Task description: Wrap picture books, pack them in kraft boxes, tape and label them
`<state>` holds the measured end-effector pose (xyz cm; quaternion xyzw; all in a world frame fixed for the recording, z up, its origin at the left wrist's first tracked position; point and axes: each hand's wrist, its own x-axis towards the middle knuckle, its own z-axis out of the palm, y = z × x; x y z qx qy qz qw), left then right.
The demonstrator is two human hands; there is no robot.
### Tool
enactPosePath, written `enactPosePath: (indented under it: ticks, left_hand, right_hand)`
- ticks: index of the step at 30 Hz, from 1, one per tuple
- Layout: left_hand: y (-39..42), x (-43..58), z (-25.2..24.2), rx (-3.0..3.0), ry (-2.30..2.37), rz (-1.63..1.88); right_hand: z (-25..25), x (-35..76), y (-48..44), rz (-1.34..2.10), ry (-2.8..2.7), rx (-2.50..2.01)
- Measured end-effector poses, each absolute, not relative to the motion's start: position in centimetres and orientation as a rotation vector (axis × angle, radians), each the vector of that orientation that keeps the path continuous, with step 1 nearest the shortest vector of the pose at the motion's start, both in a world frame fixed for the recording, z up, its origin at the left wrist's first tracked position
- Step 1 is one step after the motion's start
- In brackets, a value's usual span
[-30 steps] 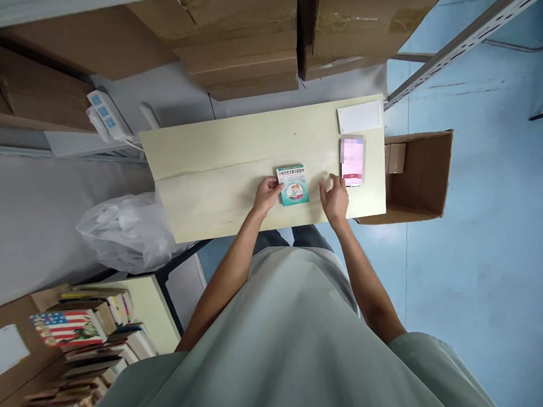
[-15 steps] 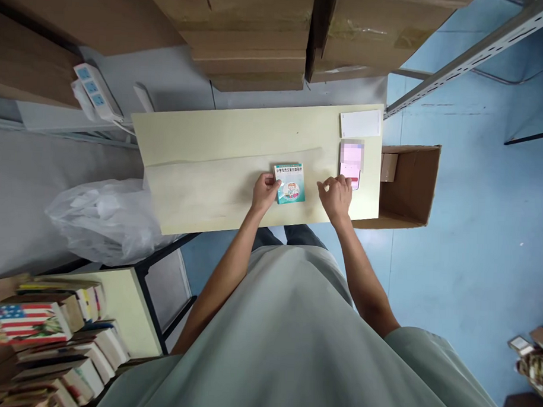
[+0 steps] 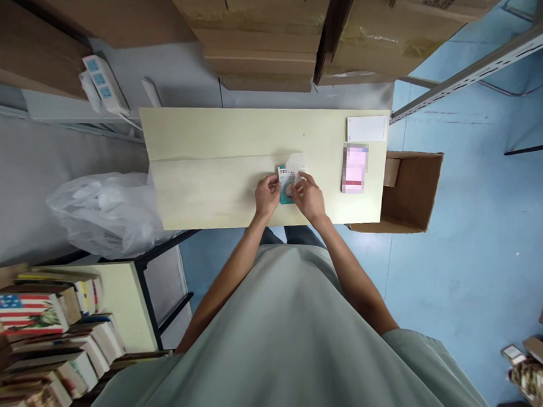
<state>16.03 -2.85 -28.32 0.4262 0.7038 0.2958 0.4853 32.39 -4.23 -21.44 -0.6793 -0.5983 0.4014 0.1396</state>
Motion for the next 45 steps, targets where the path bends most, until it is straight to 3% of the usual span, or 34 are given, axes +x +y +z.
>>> enactPosePath:
  ticks: [8,17,22,30,45]
  left_hand:
    - [-5.3,17.5,-27.4,1.061,1.802,0.653]
    - [-5.5,17.4,-27.0,1.100,1.737,0.631]
    - [-6.6,21.6,-25.0,1.378,1.832,0.573]
    - [-6.9,26.6,-25.7,1.230,1.954,0.650]
    - [-8.0,20.1,-25.5,1.135,1.691,0.941]
  right_hand:
    - [-19.8,33.1,-2.3,1.256,-2.039,-2.029]
    - [-22.5,34.2,2.6,1.301,-2.191,-1.923]
    - [-22.3,33.5,3.9,1.310,-2.247,-1.995]
    - [-22.2,33.0,5.0,1.275,-2.419,-2.017]
    - [-19.3,34.5,5.8,1.110,-2.772,-1.281]
